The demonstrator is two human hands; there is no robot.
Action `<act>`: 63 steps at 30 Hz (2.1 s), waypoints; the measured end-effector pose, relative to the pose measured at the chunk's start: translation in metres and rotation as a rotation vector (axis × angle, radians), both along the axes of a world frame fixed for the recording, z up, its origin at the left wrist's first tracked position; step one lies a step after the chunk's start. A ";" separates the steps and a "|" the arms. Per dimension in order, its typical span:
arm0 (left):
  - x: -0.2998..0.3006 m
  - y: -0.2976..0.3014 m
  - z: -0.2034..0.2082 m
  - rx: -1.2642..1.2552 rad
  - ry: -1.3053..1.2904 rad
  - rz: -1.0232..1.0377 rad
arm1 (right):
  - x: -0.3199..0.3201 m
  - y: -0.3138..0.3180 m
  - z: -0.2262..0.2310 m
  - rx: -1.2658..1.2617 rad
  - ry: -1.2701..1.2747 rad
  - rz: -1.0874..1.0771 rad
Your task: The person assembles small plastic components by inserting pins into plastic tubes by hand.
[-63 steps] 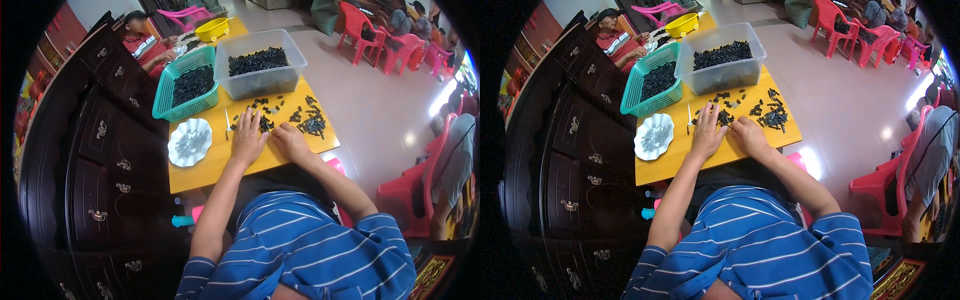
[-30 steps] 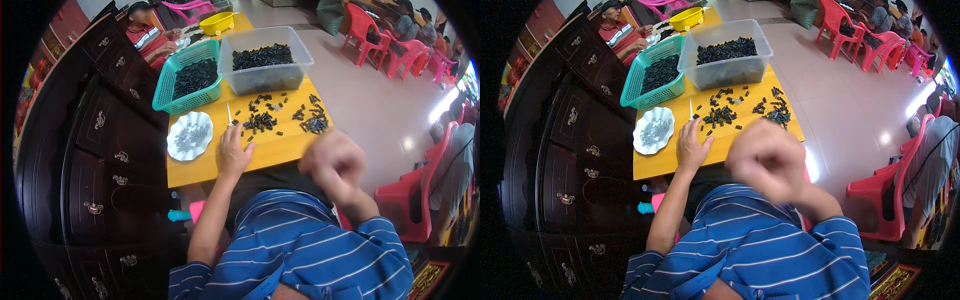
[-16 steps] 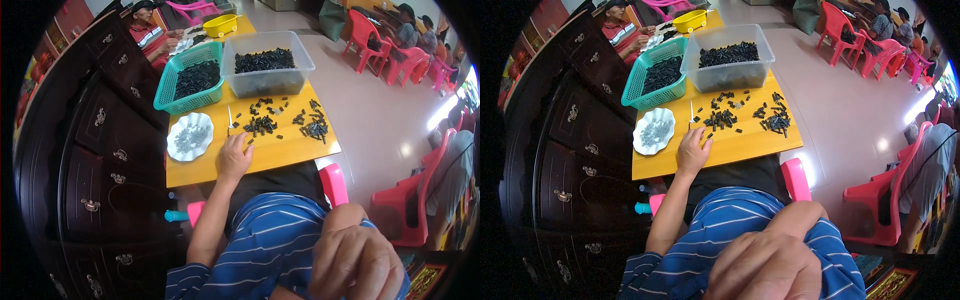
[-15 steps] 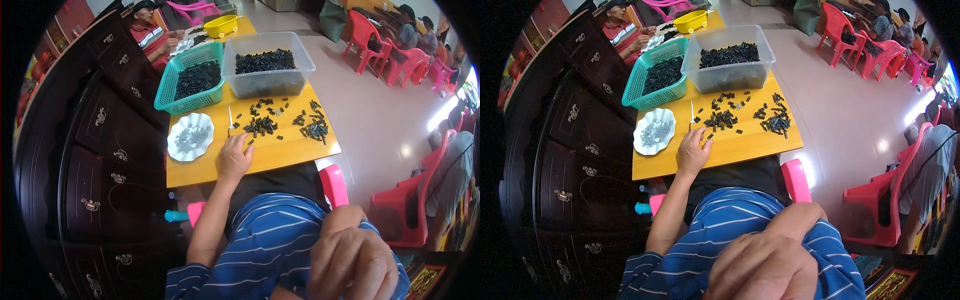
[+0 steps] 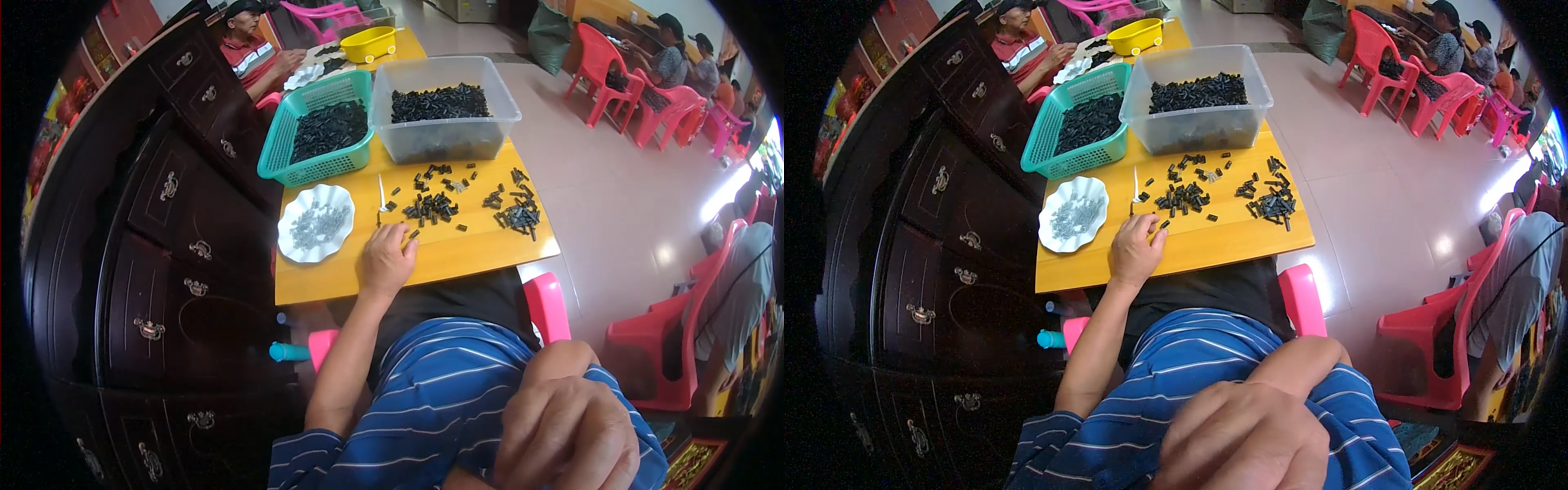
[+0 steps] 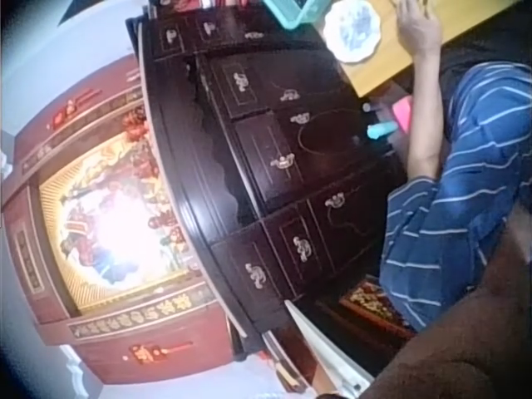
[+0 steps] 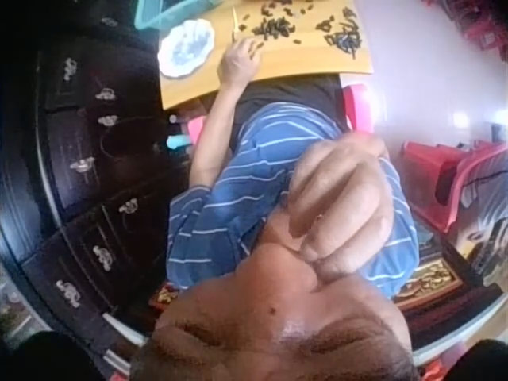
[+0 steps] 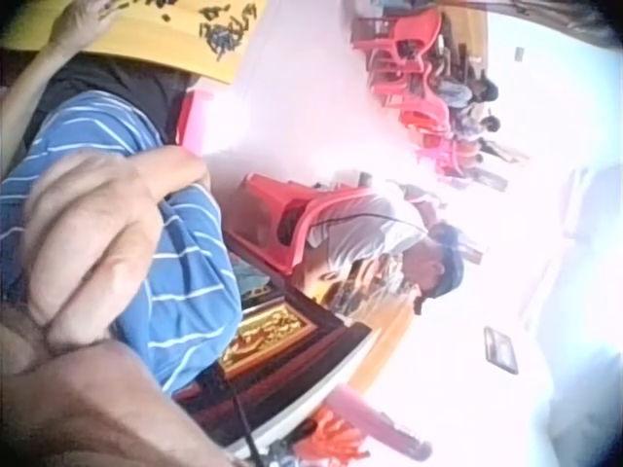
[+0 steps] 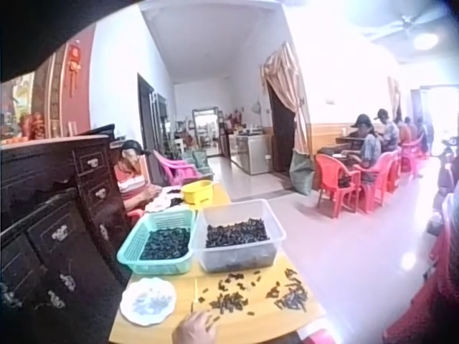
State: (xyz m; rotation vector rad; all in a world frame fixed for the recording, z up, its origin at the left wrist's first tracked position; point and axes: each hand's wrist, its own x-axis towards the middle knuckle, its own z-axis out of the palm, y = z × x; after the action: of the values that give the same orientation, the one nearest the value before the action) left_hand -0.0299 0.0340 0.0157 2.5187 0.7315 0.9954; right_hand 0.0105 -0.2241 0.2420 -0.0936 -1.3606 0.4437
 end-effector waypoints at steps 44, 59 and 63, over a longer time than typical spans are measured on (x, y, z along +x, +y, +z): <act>0.002 0.002 -0.002 0.078 0.024 -0.018 | 0.135 0.083 -0.190 -0.991 -0.728 -1.083; 0.007 -0.002 0.007 -0.052 -0.075 -0.056 | 0.157 0.136 -0.228 -1.098 -1.024 -1.314; 0.028 -0.006 0.031 -0.082 -0.104 -0.127 | 0.154 0.119 -0.220 -1.120 -0.923 -1.330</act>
State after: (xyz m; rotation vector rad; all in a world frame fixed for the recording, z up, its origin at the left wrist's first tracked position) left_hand -0.0015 0.0276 0.0467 2.3903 0.5633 1.0230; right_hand 0.1644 -0.1053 0.0219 -2.1881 -1.3997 -0.0890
